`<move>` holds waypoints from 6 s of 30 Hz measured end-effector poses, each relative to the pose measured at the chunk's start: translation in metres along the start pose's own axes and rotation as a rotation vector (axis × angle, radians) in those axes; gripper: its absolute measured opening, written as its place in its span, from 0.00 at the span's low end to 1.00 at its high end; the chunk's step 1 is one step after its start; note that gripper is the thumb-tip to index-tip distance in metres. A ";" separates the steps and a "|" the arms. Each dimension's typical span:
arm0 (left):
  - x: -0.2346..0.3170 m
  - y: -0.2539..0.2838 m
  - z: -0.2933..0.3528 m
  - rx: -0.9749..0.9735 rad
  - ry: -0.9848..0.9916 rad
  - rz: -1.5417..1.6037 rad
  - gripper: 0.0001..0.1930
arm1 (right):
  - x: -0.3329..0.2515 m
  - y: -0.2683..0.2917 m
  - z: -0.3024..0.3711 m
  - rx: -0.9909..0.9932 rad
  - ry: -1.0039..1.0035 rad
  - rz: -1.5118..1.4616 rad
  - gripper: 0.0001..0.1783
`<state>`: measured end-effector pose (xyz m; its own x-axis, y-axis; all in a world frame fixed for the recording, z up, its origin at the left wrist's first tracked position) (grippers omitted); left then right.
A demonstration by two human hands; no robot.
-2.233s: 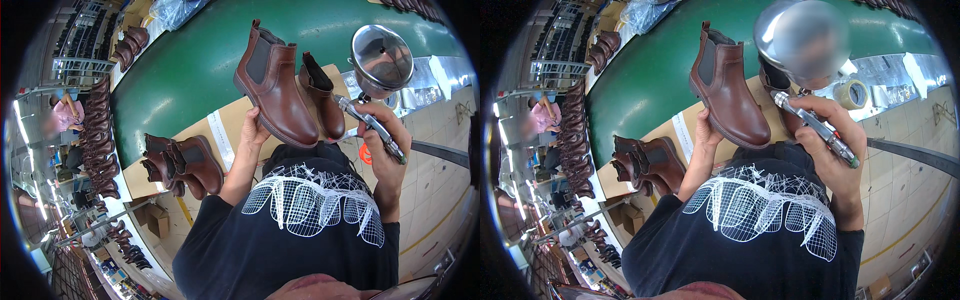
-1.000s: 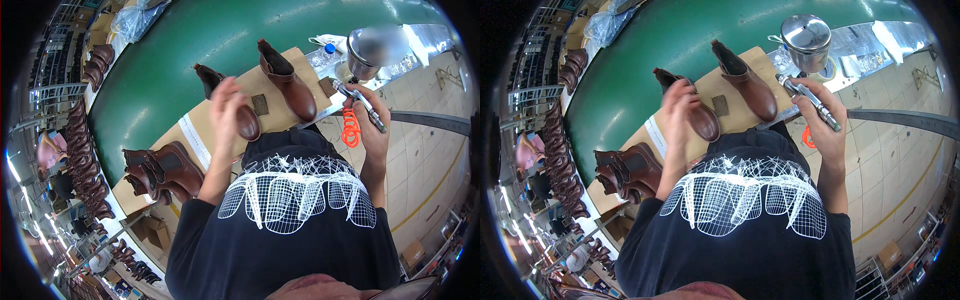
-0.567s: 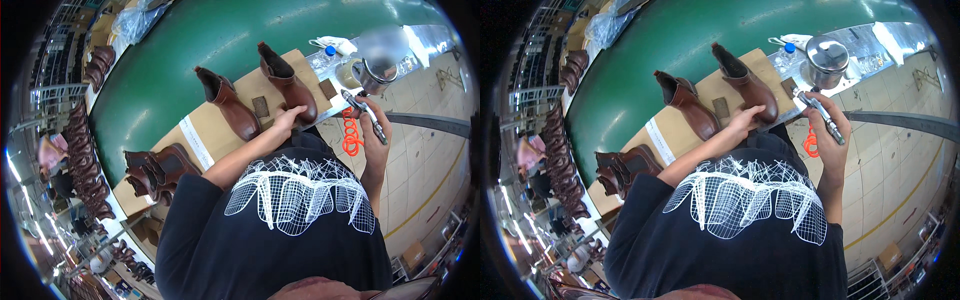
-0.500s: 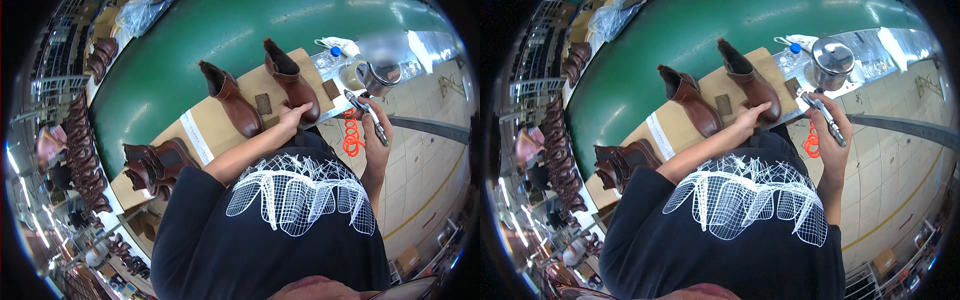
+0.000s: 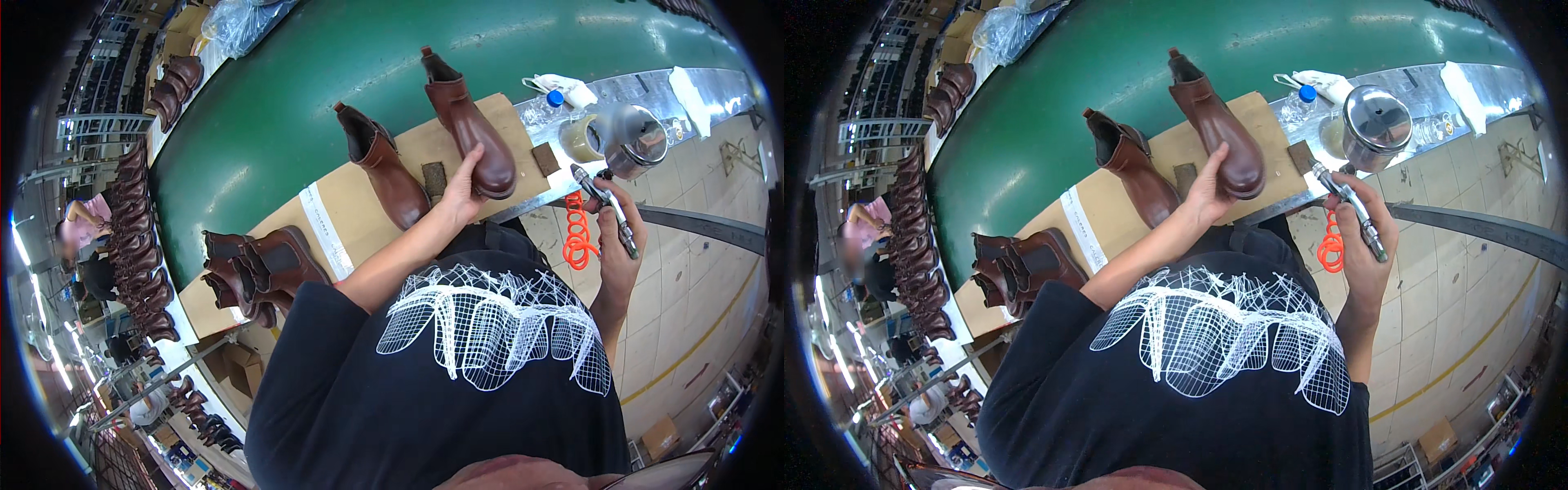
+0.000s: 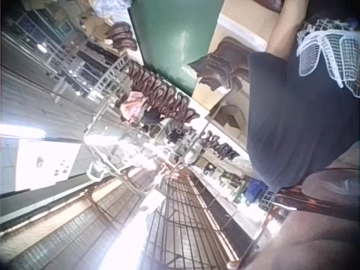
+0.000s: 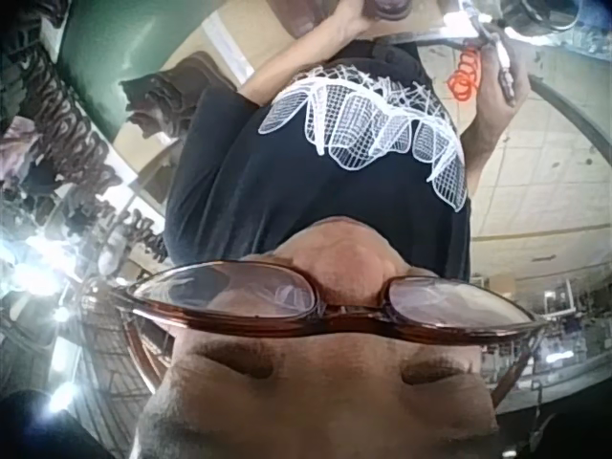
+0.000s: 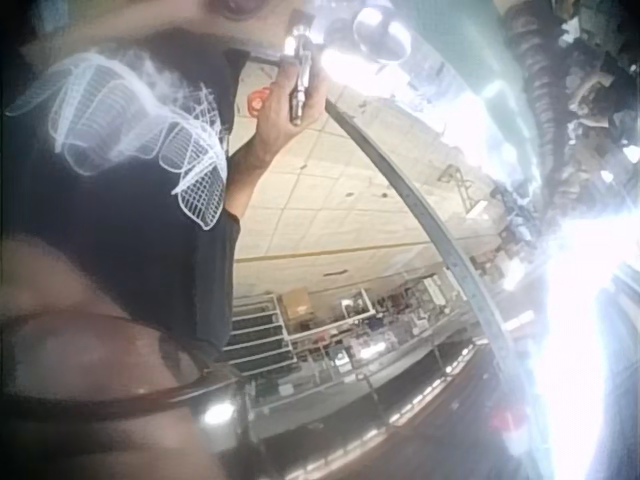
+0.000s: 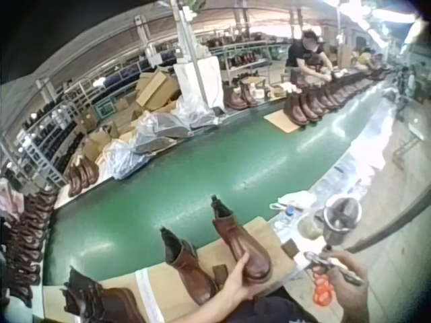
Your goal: Cleaning and applying finish to manufactured leather boots at a workstation.
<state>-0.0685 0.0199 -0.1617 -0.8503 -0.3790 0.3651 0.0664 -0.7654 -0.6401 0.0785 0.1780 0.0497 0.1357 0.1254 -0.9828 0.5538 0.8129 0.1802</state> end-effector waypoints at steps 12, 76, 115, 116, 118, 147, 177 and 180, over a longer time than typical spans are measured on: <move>0.046 -0.003 0.015 -0.341 0.138 0.494 0.41 | -0.017 -0.016 -0.009 -0.113 0.074 -0.023 0.14; 0.082 -0.057 0.095 -0.066 -0.756 -0.362 0.44 | -0.079 -0.025 -0.004 -0.136 0.203 0.002 0.21; 0.126 -0.032 0.097 -0.817 0.155 0.211 0.45 | -0.066 -0.006 -0.017 -0.241 0.216 0.224 0.16; 0.125 -0.032 0.097 -0.810 0.148 0.213 0.45 | -0.060 -0.005 -0.018 -0.223 0.150 0.136 0.15; 0.123 -0.033 0.097 -0.810 0.138 0.212 0.45 | -0.045 -0.005 -0.023 -0.203 0.092 0.048 0.14; 0.111 -0.040 0.093 -0.782 -0.001 0.164 0.53 | -0.024 0.020 -0.044 -0.150 0.294 -0.138 0.16; 0.101 -0.010 0.097 -1.052 0.395 0.436 0.48 | -0.097 -0.016 -0.018 -0.235 0.366 0.262 0.18; 0.105 -0.030 0.112 -1.030 0.283 0.470 0.48 | -0.096 -0.016 -0.015 -0.259 0.364 0.307 0.18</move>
<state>-0.1014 -0.0551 -0.0288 -0.9494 -0.2838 -0.1343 0.0612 0.2524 -0.9657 0.0442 0.1618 0.1402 -0.0596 0.5309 -0.8453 0.3065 0.8157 0.4907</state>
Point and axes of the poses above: each hand's wrist, its own z-axis away from the middle knuckle, its own y-axis out of the back of the hand, x = y × z, the point moved 2 cm from there along -z, towards the middle knuckle, and after that the axes turned 1 degree about -y, right-handed, at the moved point
